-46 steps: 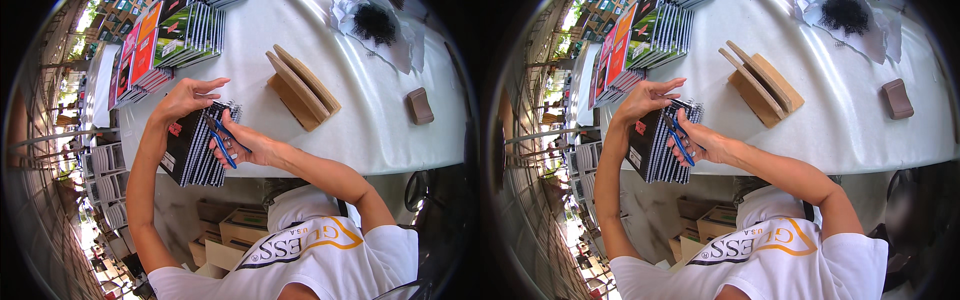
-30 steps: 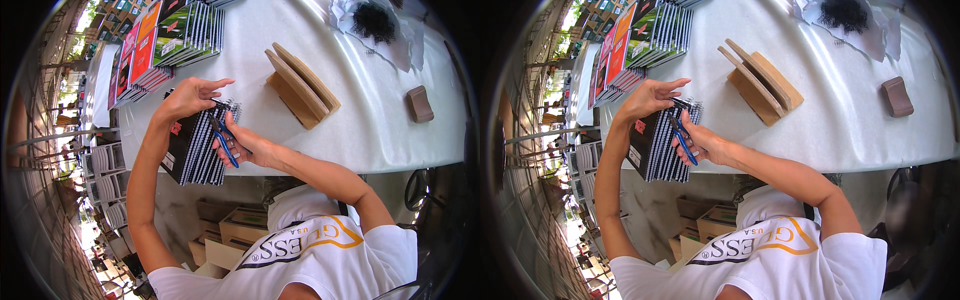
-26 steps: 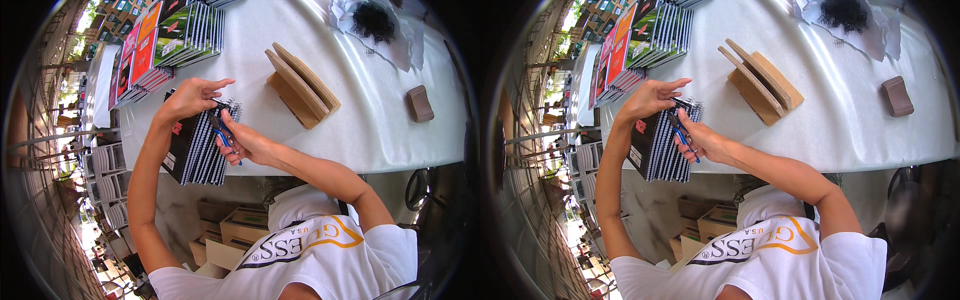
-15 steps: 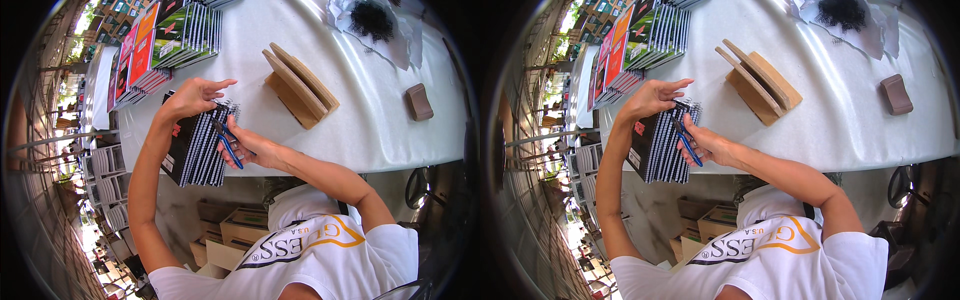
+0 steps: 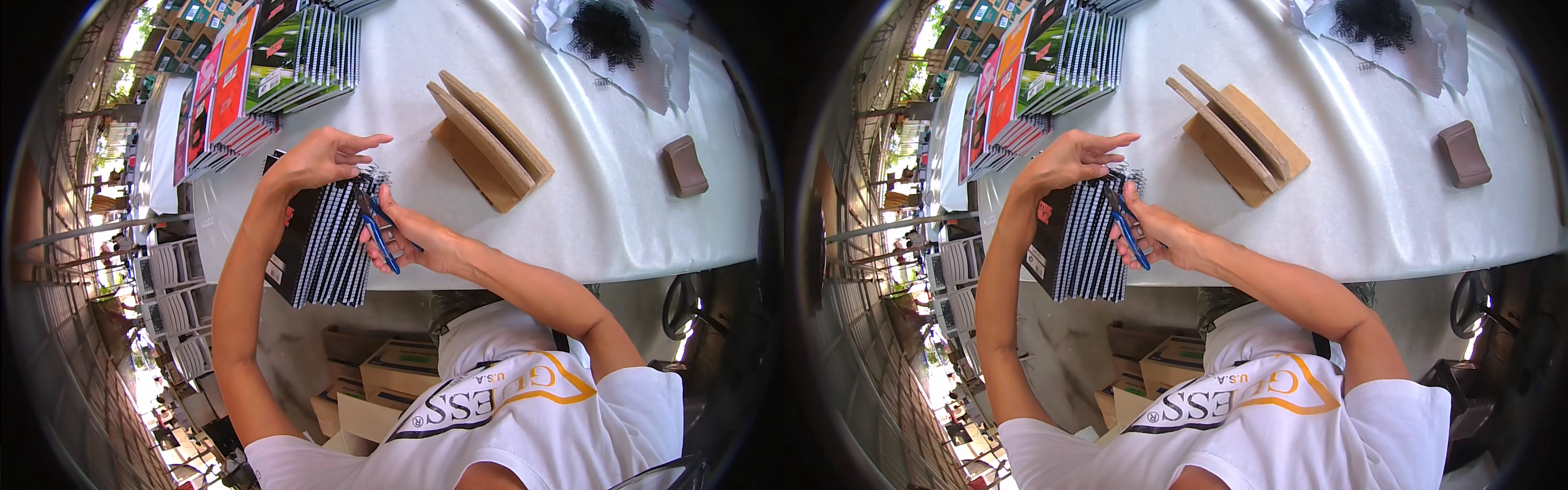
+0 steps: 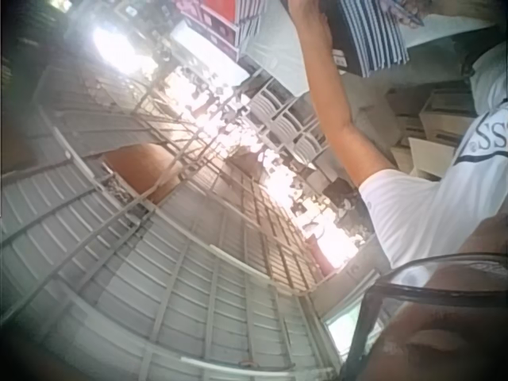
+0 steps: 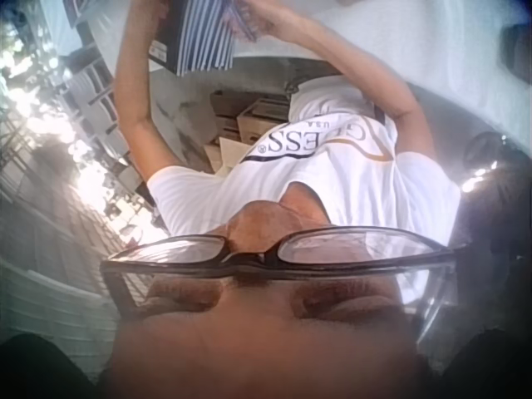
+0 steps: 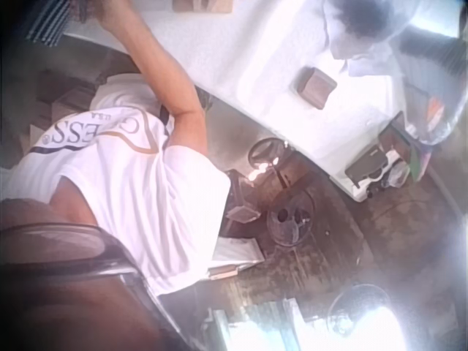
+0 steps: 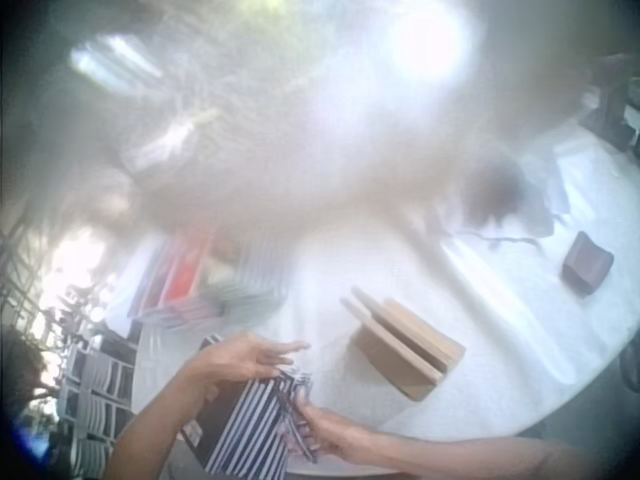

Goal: The person binds notebooks by aligning covers and pages on a small jig and inserting a spiral wire by hand, then uses a tool to secure the wire.

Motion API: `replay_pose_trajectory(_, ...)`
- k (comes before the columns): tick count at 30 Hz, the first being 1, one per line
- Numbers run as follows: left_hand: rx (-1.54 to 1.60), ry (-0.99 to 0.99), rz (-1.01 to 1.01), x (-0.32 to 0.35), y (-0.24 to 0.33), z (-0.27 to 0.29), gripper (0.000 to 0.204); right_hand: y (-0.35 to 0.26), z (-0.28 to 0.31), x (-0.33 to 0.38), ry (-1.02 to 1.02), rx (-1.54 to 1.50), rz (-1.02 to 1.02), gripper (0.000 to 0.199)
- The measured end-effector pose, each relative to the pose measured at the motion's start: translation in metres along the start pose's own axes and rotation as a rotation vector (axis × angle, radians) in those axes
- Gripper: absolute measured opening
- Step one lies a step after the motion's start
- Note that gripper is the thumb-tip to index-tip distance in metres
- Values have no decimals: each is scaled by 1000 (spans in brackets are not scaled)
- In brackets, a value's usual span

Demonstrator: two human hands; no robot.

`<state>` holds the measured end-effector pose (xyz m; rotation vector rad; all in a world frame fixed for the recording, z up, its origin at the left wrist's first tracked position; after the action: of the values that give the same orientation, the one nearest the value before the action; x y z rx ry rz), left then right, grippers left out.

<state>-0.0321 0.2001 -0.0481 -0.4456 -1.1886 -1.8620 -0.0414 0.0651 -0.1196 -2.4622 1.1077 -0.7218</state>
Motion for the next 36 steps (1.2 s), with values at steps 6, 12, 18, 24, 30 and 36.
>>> replay_pose_trajectory(6, -276, -28, 84, -7, 22, -13, 67, 4, 4, -7, -116, -68, -58, 74)
replay_pose_trajectory(12, -120, -12, -44, -12, 7, -11, 65, 0, 9, 14, 24, 35, -40, 73)
replay_pose_trajectory(18, -191, -55, -40, -17, 10, -17, 62, -4, 15, 2, -27, -14, -12, 71)
replay_pose_trajectory(24, -163, -87, -32, -23, 1, -19, 60, 2, 16, 5, -49, 7, -46, 72)
replay_pose_trajectory(30, -123, -80, -55, -28, 5, -22, 61, -1, 27, 6, 40, 34, -47, 78)
replay_pose_trajectory(36, -114, -88, -28, -32, 0, -22, 62, -3, 27, 4, -26, 34, -81, 77)
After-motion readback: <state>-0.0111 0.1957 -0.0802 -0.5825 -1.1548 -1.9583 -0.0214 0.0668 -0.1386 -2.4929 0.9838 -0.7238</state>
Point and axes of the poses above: each hand's wrist, its own x-axis away from the middle knuckle, its own z-axis out of the back of the hand, y = z × x, the point moved 10 cm from there along -x, towards the middle knuckle, and after that the axes turned 7 degrees about z, right-handed, at the moved point
